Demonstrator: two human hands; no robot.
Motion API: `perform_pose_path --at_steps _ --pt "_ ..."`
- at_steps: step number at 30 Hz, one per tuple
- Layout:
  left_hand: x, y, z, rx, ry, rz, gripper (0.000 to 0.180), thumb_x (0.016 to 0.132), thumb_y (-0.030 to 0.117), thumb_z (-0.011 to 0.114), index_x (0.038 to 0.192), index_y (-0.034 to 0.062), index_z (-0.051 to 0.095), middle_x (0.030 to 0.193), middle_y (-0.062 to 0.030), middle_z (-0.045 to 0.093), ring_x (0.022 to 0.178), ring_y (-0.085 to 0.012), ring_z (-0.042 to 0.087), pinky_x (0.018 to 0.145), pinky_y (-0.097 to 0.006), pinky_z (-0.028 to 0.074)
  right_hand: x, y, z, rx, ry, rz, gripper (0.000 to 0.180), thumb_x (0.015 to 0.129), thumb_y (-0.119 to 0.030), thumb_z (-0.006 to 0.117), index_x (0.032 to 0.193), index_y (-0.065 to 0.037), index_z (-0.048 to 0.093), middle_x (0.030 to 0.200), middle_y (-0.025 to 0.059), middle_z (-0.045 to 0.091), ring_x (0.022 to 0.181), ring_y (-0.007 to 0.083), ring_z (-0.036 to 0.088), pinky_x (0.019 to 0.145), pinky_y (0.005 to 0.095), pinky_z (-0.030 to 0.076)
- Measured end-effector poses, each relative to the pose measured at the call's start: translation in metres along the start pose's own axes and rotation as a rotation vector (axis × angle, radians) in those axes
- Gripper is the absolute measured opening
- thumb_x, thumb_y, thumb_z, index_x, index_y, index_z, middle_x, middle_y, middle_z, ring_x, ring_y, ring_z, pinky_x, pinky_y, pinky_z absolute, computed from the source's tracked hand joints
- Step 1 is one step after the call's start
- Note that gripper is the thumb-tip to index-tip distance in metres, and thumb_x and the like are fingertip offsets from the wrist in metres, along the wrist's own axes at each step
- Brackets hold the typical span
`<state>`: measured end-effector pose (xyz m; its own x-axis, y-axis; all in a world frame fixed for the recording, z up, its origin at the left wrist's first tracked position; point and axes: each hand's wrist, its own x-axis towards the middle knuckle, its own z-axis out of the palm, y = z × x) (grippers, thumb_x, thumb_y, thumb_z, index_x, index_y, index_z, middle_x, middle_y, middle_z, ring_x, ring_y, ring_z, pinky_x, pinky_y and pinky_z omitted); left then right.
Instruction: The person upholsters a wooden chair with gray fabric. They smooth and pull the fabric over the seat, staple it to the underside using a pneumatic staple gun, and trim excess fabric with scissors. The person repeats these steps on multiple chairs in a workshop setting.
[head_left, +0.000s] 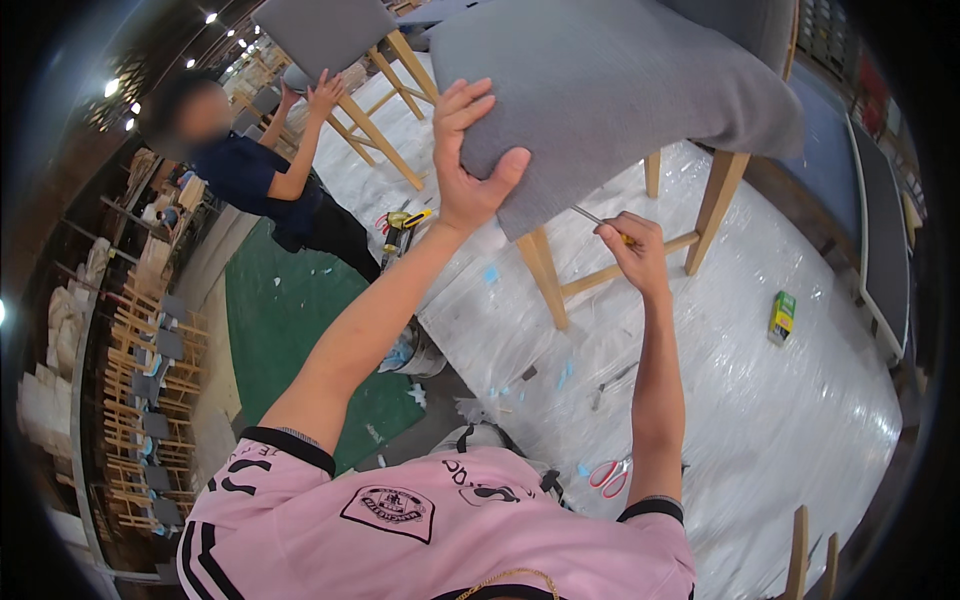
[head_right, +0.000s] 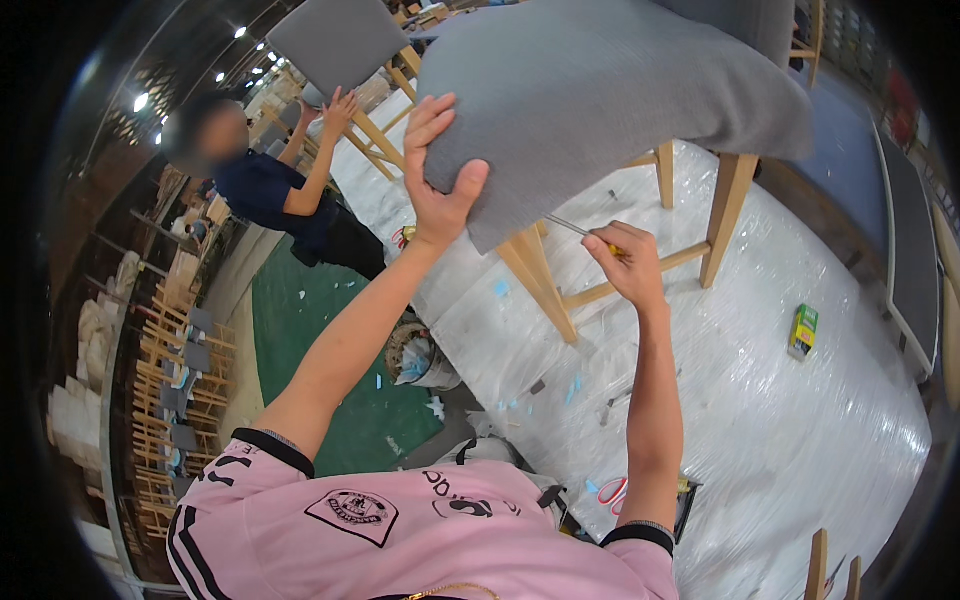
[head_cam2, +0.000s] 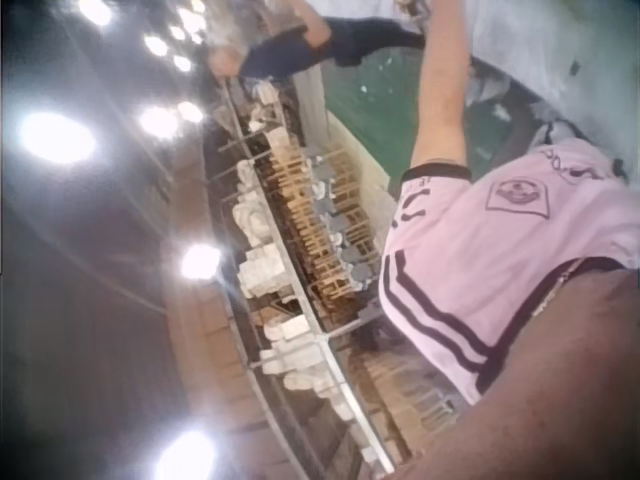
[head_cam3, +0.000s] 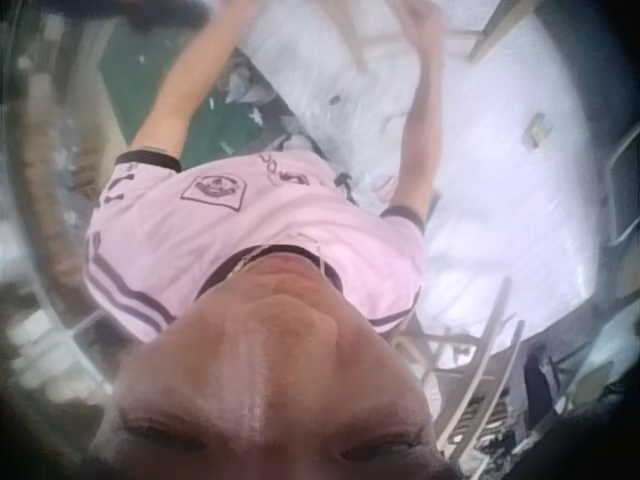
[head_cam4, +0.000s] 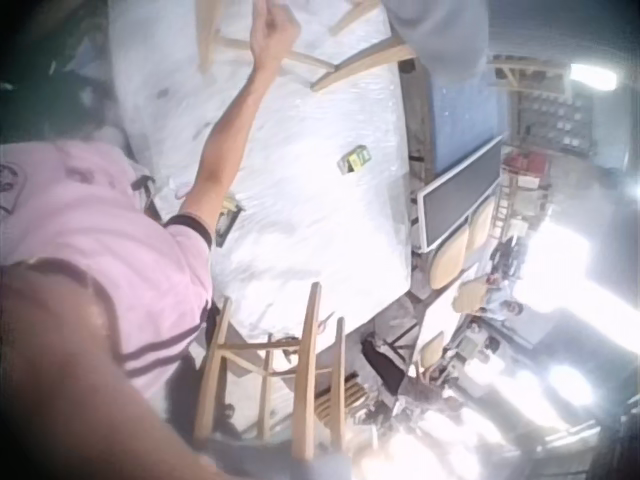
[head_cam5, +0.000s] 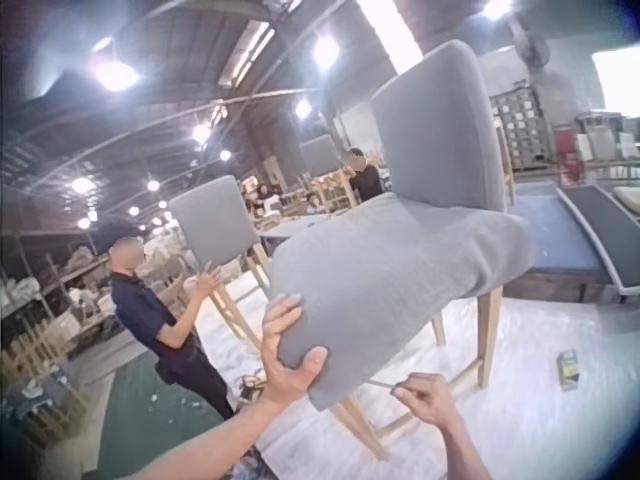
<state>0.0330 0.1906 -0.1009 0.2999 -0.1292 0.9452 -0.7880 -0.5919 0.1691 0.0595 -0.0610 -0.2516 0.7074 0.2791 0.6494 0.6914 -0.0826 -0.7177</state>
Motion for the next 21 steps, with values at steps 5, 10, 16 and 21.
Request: perform_pose_path --at_steps 5,10,16,21 --pt "-0.002 0.0 -0.002 -0.009 -0.016 -0.018 0.058 0.084 0.036 0.078 0.13 0.008 0.057 0.144 -0.0126 0.054 0.144 -0.0334 0.038 0.122 -0.05 0.024 0.008 -0.002 -0.014 0.005 -0.038 -0.028 0.03 0.091 -0.026 0.076 0.083 0.003 0.071 0.065 0.0088 0.056 0.058 0.0195 0.049 0.055 0.0343 0.038" --pt "0.006 -0.009 -0.002 0.012 -0.038 0.026 0.065 0.08 0.04 0.08 0.131 0.0094 0.056 0.143 -0.0119 0.054 0.145 -0.0337 0.037 0.122 -0.051 0.024 0.017 0.017 -0.018 0.012 -0.047 -0.039 0.031 0.091 -0.026 0.077 0.083 0.003 0.071 0.066 0.0075 0.058 0.059 0.0176 0.05 0.055 0.0334 0.038" --pt "0.007 -0.009 0.001 -0.005 -0.037 0.031 0.068 0.076 0.037 0.083 0.131 0.01 0.056 0.144 -0.012 0.053 0.144 -0.036 0.037 0.121 -0.054 0.022 0.038 0.003 -0.02 0.004 -0.065 -0.062 0.032 0.091 -0.027 0.077 0.082 0.003 0.072 0.066 0.0077 0.059 0.059 0.0178 0.051 0.056 0.0333 0.039" --pt "0.008 -0.008 -0.003 0.009 -0.039 0.054 0.068 0.076 0.034 0.084 0.133 0.0094 0.055 0.145 -0.0133 0.053 0.144 -0.0364 0.036 0.12 -0.052 0.026 0.051 -0.023 -0.02 -0.136 -0.082 -0.08 0.03 0.09 -0.027 0.078 0.081 0.002 0.073 0.065 0.0079 0.059 0.058 0.0182 0.051 0.054 0.0335 0.039"
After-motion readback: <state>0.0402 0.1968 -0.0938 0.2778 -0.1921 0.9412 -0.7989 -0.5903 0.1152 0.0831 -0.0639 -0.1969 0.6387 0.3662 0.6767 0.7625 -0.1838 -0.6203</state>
